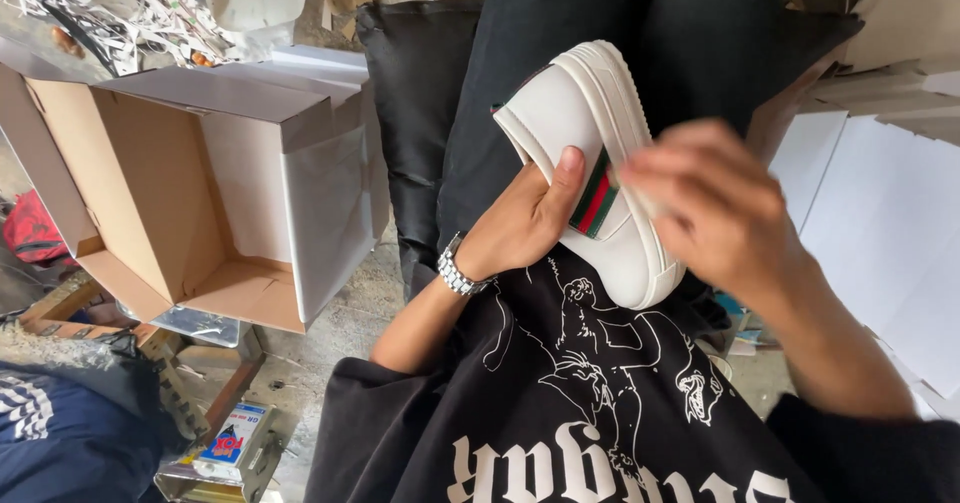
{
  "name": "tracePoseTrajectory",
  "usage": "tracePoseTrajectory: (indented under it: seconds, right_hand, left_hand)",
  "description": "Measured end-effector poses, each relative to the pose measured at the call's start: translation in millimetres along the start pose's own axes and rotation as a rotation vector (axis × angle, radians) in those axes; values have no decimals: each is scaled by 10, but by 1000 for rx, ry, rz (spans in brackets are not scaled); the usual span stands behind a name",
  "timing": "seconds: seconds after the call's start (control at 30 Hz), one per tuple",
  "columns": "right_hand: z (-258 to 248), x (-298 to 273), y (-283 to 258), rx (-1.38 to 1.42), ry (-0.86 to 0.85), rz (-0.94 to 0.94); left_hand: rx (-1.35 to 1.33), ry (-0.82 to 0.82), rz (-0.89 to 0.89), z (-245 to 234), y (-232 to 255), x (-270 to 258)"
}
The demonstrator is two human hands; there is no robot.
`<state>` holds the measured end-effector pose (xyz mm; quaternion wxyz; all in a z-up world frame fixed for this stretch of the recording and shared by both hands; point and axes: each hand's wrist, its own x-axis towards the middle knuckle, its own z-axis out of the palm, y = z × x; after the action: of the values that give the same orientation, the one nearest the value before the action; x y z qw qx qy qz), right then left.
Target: The person sits on the floor and wipes a white slip-on shoe with a cloth. They apply liquid from a bottle onto the cloth and continue wiping the shoe's upper and sole repeatedly.
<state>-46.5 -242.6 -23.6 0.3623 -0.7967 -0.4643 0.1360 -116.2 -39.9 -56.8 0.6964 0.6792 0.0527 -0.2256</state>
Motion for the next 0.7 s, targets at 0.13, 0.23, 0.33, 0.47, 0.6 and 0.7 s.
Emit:
tracePoseTrajectory:
  seconds: [0.13,0.23,0.33,0.47,0.6,0.7]
  right_hand:
    - [27,500,104,28,215,-64]
    - [1,191,-15,-16,106,-55]
    - [-10,-92,-59,-25,-21,-54]
    - [17,371,139,-23,124,-111]
    - [21,612,137,-22,155,-151]
    - [-10,101,-103,32,47,-142]
  left_hand:
    - [3,-5,-92,12,34,21]
    - [7,5,-121,-12,19,-3]
    - [18,5,-124,-2,-22,6]
    - [31,-5,-113,55,-40,25]
    - [5,28,-115,49,35,18]
    - [12,70,-101,52,42,1]
